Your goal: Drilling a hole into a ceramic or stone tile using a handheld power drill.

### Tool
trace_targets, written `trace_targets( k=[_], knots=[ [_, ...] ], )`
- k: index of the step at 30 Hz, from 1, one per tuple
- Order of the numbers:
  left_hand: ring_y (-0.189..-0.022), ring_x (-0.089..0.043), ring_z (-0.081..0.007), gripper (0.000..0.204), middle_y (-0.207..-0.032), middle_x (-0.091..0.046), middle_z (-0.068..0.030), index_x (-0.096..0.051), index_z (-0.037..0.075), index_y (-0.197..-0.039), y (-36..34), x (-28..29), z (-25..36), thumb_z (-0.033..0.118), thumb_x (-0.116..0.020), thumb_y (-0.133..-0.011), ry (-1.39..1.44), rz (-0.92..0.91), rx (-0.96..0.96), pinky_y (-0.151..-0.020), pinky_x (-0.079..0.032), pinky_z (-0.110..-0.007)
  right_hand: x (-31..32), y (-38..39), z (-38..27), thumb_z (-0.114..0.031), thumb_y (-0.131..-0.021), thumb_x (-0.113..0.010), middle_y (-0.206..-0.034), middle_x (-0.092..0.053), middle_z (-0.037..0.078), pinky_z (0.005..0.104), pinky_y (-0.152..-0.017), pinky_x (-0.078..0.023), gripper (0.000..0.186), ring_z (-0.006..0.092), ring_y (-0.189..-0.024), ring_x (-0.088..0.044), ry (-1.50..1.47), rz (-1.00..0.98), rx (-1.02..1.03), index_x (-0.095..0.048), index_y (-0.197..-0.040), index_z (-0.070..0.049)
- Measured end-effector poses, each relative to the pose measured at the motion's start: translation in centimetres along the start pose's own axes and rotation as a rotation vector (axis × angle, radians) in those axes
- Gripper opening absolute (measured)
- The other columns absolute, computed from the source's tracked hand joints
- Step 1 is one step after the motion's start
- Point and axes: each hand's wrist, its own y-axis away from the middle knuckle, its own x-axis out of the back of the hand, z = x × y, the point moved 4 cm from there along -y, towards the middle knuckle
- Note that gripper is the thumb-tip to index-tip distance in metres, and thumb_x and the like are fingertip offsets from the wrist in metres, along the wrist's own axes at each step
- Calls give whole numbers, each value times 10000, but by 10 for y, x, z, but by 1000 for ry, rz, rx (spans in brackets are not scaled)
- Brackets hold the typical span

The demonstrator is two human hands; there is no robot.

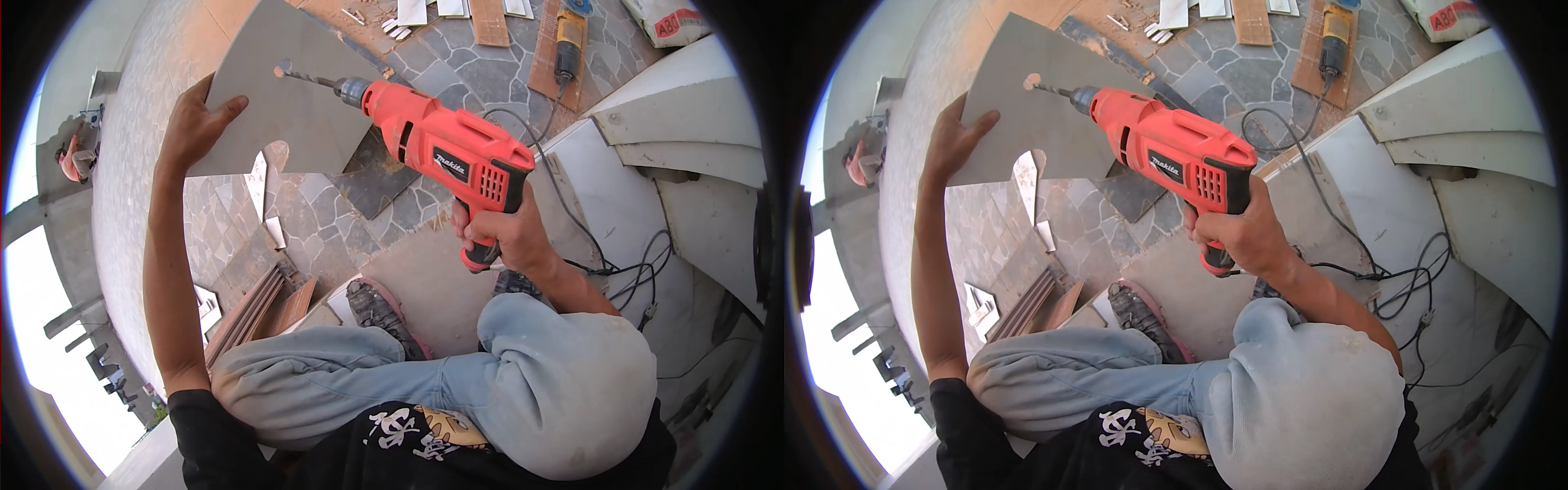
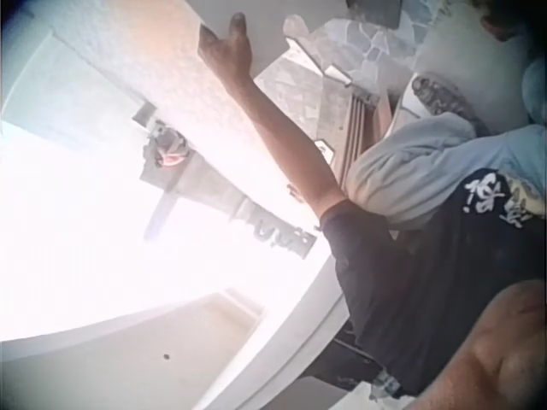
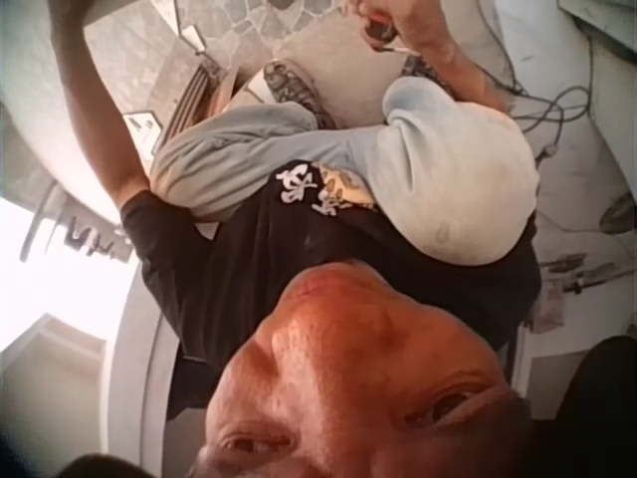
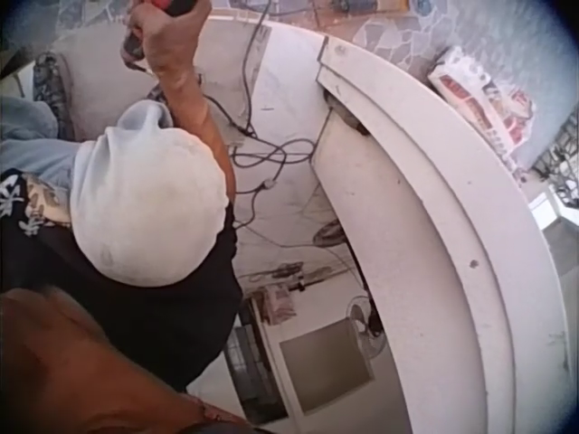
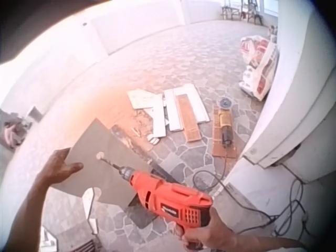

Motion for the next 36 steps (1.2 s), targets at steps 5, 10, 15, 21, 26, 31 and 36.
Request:
trace_targets(
  k=[5,10,15,21,26,31,36],
  knots=[
    [-937,-732,-282,538,-1087,-741,-209,-636,-64,-1291,0,0,-1,306,-730,-912,-3,1,-27,-870,-560,-388,-4,4,-1,31,-701,-585,-730,-633,52,289,-555,-502,171,136,-634,-612,22,15,51,-631,-866,22],
    [-941,-731,-281,520,-1084,-743,-208,-634,-67,-1285,-2,0,-3,283,-732,-914,-30,-2,-37,-873,-558,-387,-6,3,1,29,-708,-595,-733,-638,50,290,-564,-505,184,132,-636,-616,56,14,43,-635,-888,20],
    [-928,-732,-284,500,-1071,-743,-210,-639,-66,-1271,-1,-1,-5,276,-726,-916,-7,15,-37,-870,-557,-391,-5,4,0,31,-709,-600,-733,-641,52,289,-566,-508,181,134,-631,-620,76,38,37,-635,-887,23],
    [-915,-758,-336,526,-1118,-746,-221,-649,-30,-1322,-2,0,-6,282,-741,-909,-27,15,-81,-874,-593,-441,-5,4,-11,34,-708,-589,-734,-638,53,288,-558,-508,195,138,-648,-626,115,3,37,-632,-898,29],
    [-934,-754,-342,518,-1117,-747,-219,-660,-29,-1305,-2,-1,-8,278,-749,-897,-23,35,-88,-888,-585,-439,-9,7,-17,51,-696,-578,-732,-634,56,296,-552,-509,207,145,-645,-617,77,29,30,-625,-896,27],
    [-957,-751,-354,503,-1115,-746,-226,-671,-15,-1293,-3,-1,-7,276,-740,-889,-34,29,-137,-915,-580,-445,-11,9,-18,59,-700,-576,-731,-632,58,293,-545,-500,213,144,-640,-613,119,43,51,-623,-905,26],
    [-969,-749,-358,520,-1131,-740,-235,-664,-21,-1306,-2,-2,-8,273,-730,-882,-29,37,-103,-928,-576,-434,-16,11,-13,44,-634,-572,-741,-623,100,309,-530,-507,584,183,-606,-598,153,28,65,-573,-1219,47]
  ],
)
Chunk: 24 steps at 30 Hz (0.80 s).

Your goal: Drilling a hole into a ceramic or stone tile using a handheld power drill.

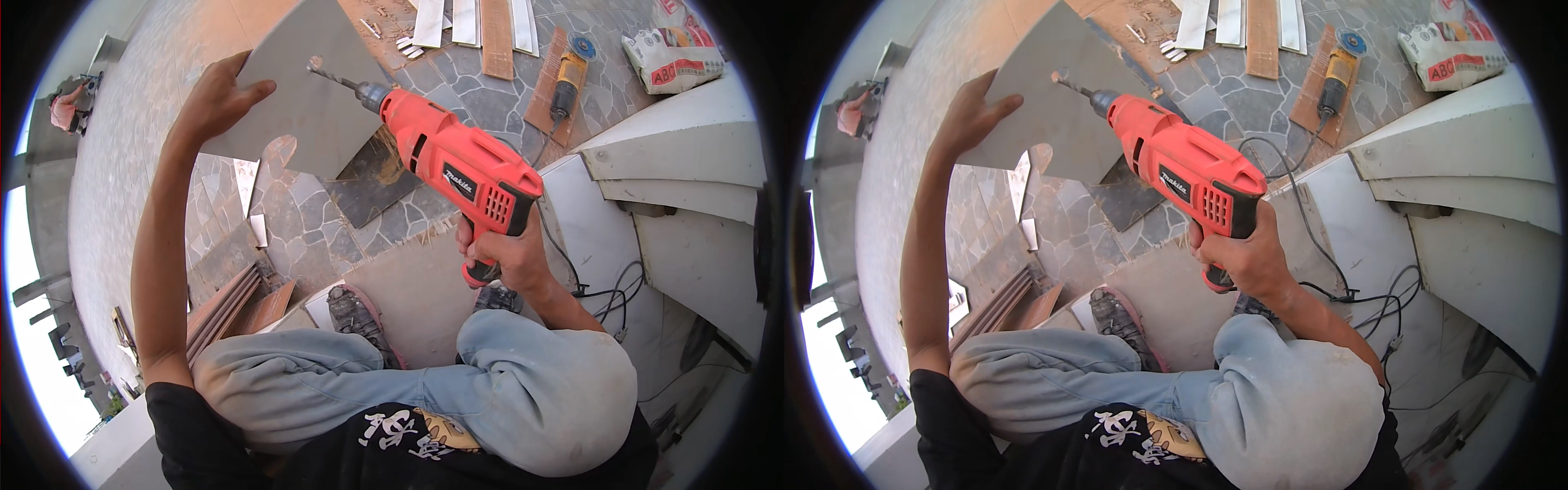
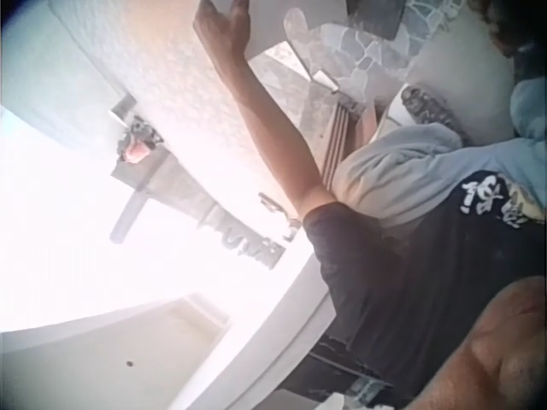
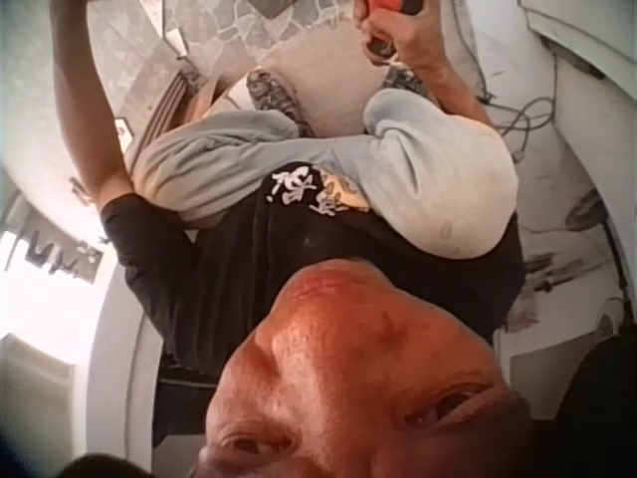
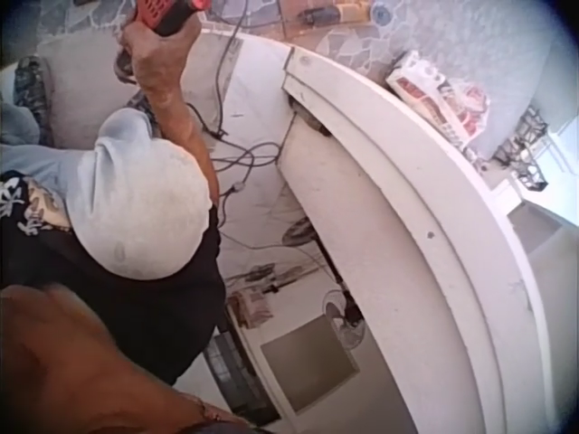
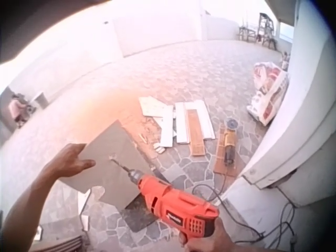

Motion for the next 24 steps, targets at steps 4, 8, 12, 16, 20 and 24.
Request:
trace_targets(
  k=[4,8,12,16,20,24],
  knots=[
    [-969,-750,-356,523,-1136,-739,-238,-657,-23,-1319,0,-1,1,253,-728,-879,-15,-3,8,-928,-577,-434,-1,1,1,45,-636,-569,-750,-625,107,315,-537,-509,587,186,-615,-603,-4,29,-2,-569,-1223,47],
    [-963,-751,-354,520,-1134,-738,-242,-657,-22,-1320,0,0,1,251,-731,-884,1,12,25,-923,-578,-434,-2,1,0,45,-640,-568,-754,-626,112,316,-544,-512,564,187,-629,-613,8,-4,-1,-576,-1204,49],
    [-954,-753,-350,508,-1130,-741,-233,-659,-21,-1316,-1,-1,1,246,-744,-892,30,-10,20,-915,-581,-434,-4,0,2,41,-647,-573,-756,-632,108,316,-549,-515,525,182,-633,-617,32,-20,2,-588,-1171,51],
    [-951,-754,-347,498,-1124,-745,-220,-659,-20,-1313,0,-1,-1,239,-749,-896,34,5,50,-913,-584,-430,-5,1,2,33,-657,-577,-769,-638,104,316,-554,-519,475,178,-640,-614,61,-7,15,-599,-1131,53],
    [-953,-755,-349,508,-1129,-743,-222,-656,-18,-1320,-2,-1,-2,243,-749,-895,51,-21,47,-905,-589,-434,-4,-1,1,38,-645,-572,-768,-638,106,318,-556,-521,481,185,-645,-617,67,33,-28,-598,-1125,53],
    [-948,-756,-349,516,-1130,-743,-222,-653,-19,-1326,-2,1,-2,248,-744,-893,4,1,-1,-896,-593,-432,-3,-1,-3,43,-636,-566,-760,-628,113,322,-556,-517,500,193,-640,-610,-21,20,-28,-597,-1135,54]
  ],
)
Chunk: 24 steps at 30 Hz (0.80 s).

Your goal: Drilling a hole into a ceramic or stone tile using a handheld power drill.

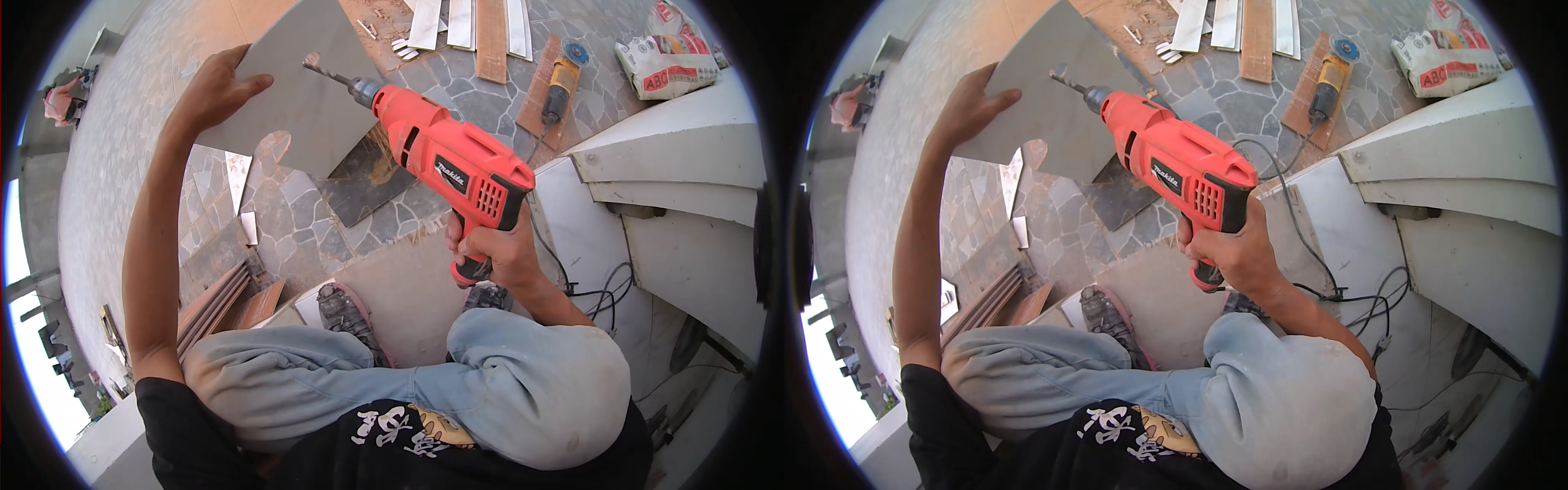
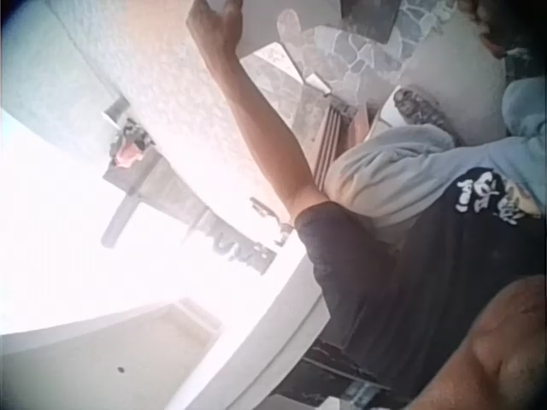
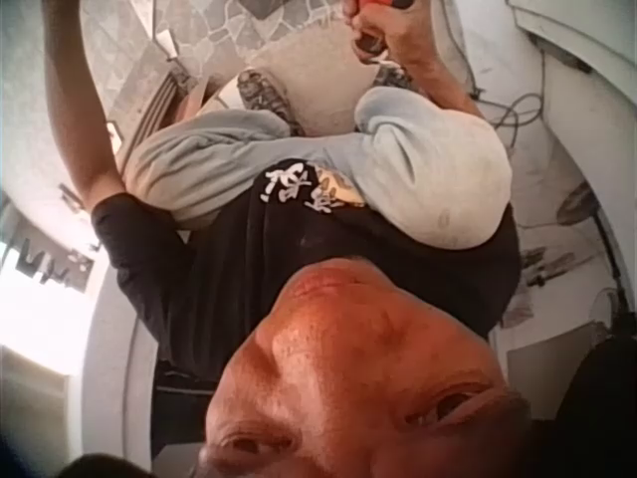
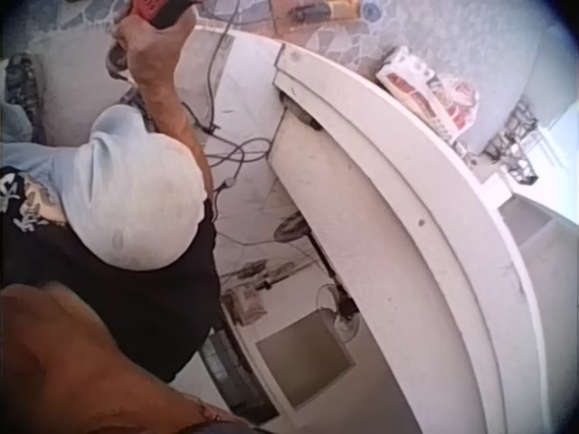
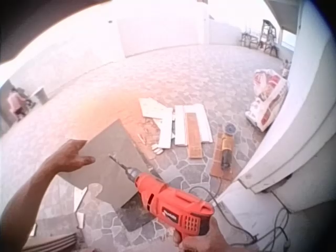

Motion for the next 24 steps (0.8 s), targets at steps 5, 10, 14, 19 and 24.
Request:
trace_targets(
  k=[5,10,14,19,24],
  knots=[
    [-943,-756,-345,515,-1126,-744,-222,-648,-26,-1331,0,-2,-1,237,-734,-896,26,4,24,-899,-592,-421,0,-1,0,64,-685,-565,-755,-629,78,315,-580,-518,303,170,-657,-626,-97,-37,-16,-615,-983,37],
    [-919,-761,-340,517,-1113,-745,-225,-642,-31,-1336,-1,-2,-1,227,-736,-898,22,-8,48,-888,-594,-434,-6,0,-1,68,-688,-566,-759,-633,79,314,-575,-520,322,172,-651,-626,-60,-47,-4,-611,-1006,36],
    [-914,-761,-342,512,-1101,-747,-224,-646,-33,-1328,-1,-1,0,230,-739,-898,22,1,8,-883,-595,-430,-7,0,-6,71,-695,-577,-768,-637,83,315,-565,-523,297,165,-645,-625,-50,-52,16,-616,-987,42],
    [-928,-758,-342,501,-1105,-746,-226,-653,-31,-1311,-3,-2,-1,248,-733,-903,-20,17,-55,-887,-592,-435,-9,1,-7,69,-704,-597,-771,-638,84,310,-546,-521,316,166,-657,-629,-112,-48,26,-613,-1019,50],
    [-929,-757,-345,521,-1110,-744,-226,-652,-34,-1308,-4,-3,-7,269,-735,-892,-8,18,4,-880,-594,-437,-10,3,-5,69,-699,-599,-772,-641,87,307,-548,-520,329,170,-658,-629,-60,-38,54,-611,-1027,46]
  ],
)
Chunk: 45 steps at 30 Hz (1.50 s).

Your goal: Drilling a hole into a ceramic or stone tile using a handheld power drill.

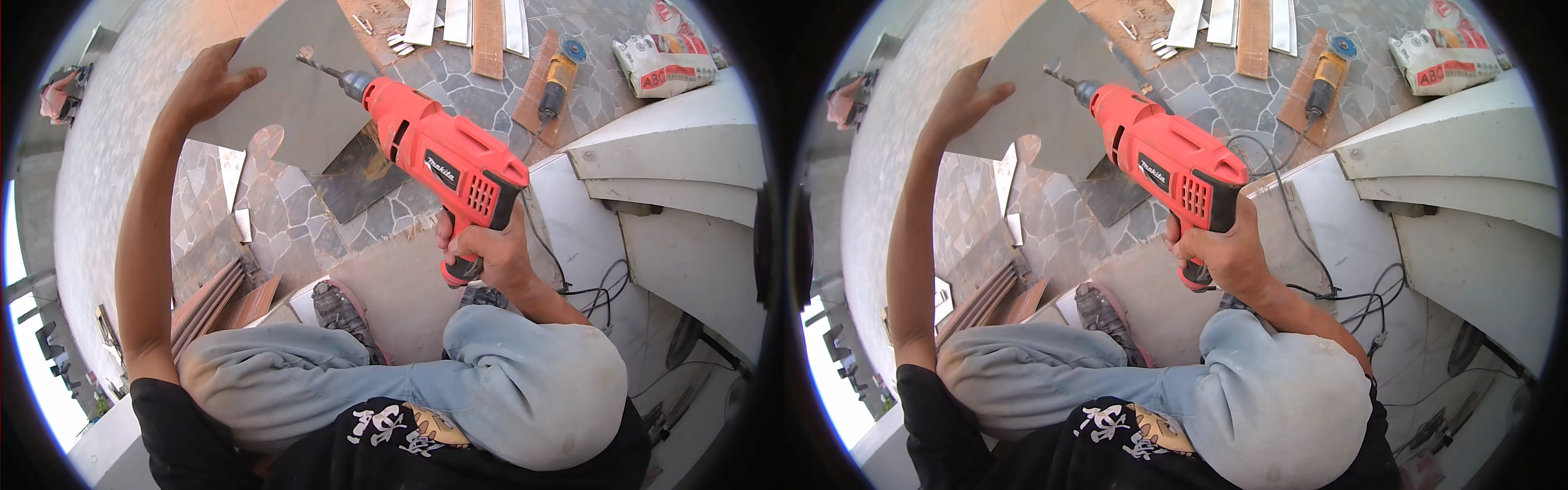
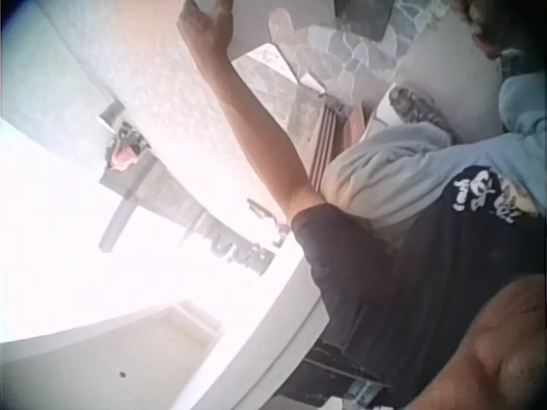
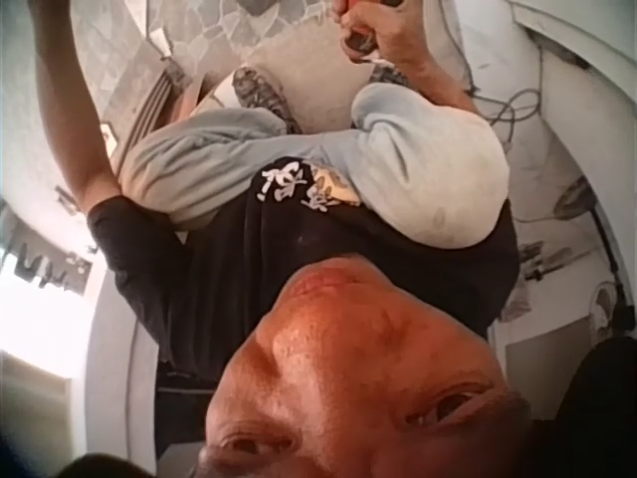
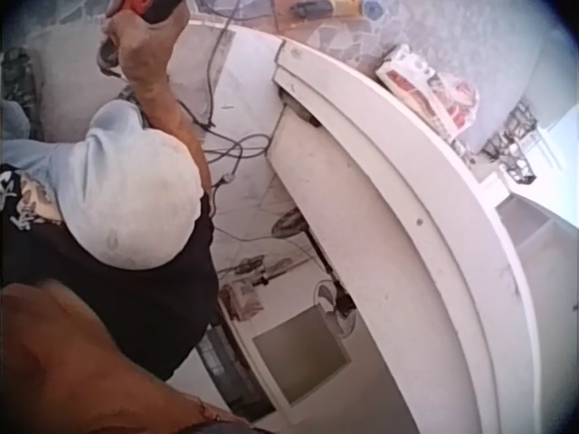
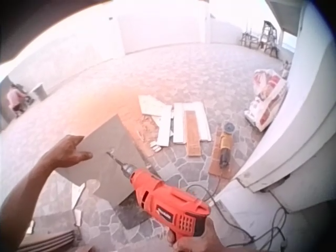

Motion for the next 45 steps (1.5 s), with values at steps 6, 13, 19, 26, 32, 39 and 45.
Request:
trace_targets(
  k=[6,13,19,26,32,39,45],
  knots=[
    [-923,-757,-348,527,-1109,-743,-227,-651,-29,-1311,-1,1,-2,279,-738,-892,4,-10,3,-875,-596,-433,3,1,1,66,-700,-602,-775,-645,85,299,-566,-515,320,161,-659,-627,-20,-9,-15,-620,-1019,42],
    [-930,-758,-340,535,-1118,-742,-221,-647,-14,-1327,-2,-1,-5,294,-741,-900,-19,-8,-7,-873,-601,-444,-4,2,0,73,-705,-623,-782,-646,73,288,-563,-512,256,137,-656,-619,79,-4,48,-630,-956,27],
    [-938,-758,-343,536,-1132,-740,-219,-647,5,-1341,-1,-2,-4,299,-741,-903,-9,-5,5,-877,-602,-453,-6,4,-2,80,-714,-632,-795,-653,66,282,-561,-511,249,120,-648,-617,70,5,8,-627,-957,27],
    [-939,-743,-314,555,-1113,-735,-222,-643,-37,-1309,-1,-3,-6,314,-707,-884,9,-10,35,-879,-574,-408,-10,4,-2,75,-737,-644,-805,-662,66,281,-563,-508,275,115,-647,-615,91,11,25,-620,-1007,29],
    [-956,-758,-356,566,-1160,-734,-222,-637,24,-1362,-4,-4,-13,342,-734,-904,-30,-10,-12,-875,-609,-474,-10,4,-4,76,-742,-641,-804,-660,64,279,-561,-504,294,113,-648,-614,129,4,69,-612,-1031,27],
    [-939,-761,-357,570,-1160,-736,-212,-642,34,-1361,-5,-5,-14,363,-741,-905,-20,-9,-26,-868,-612,-484,-11,1,-2,57,-738,-651,-798,-660,56,273,-576,-505,311,105,-656,-614,145,0,78,-605,-1043,19],
    [-939,-751,-336,559,-1137,-737,-216,-641,0,-1339,-2,-2,-6,339,-727,-903,-11,-22,-6,-878,-590,-444,-9,0,-1,39,-734,-659,-797,-665,51,272,-589,-508,322,102,-664,-619,149,-4,82,-605,-1050,15]
  ],
)
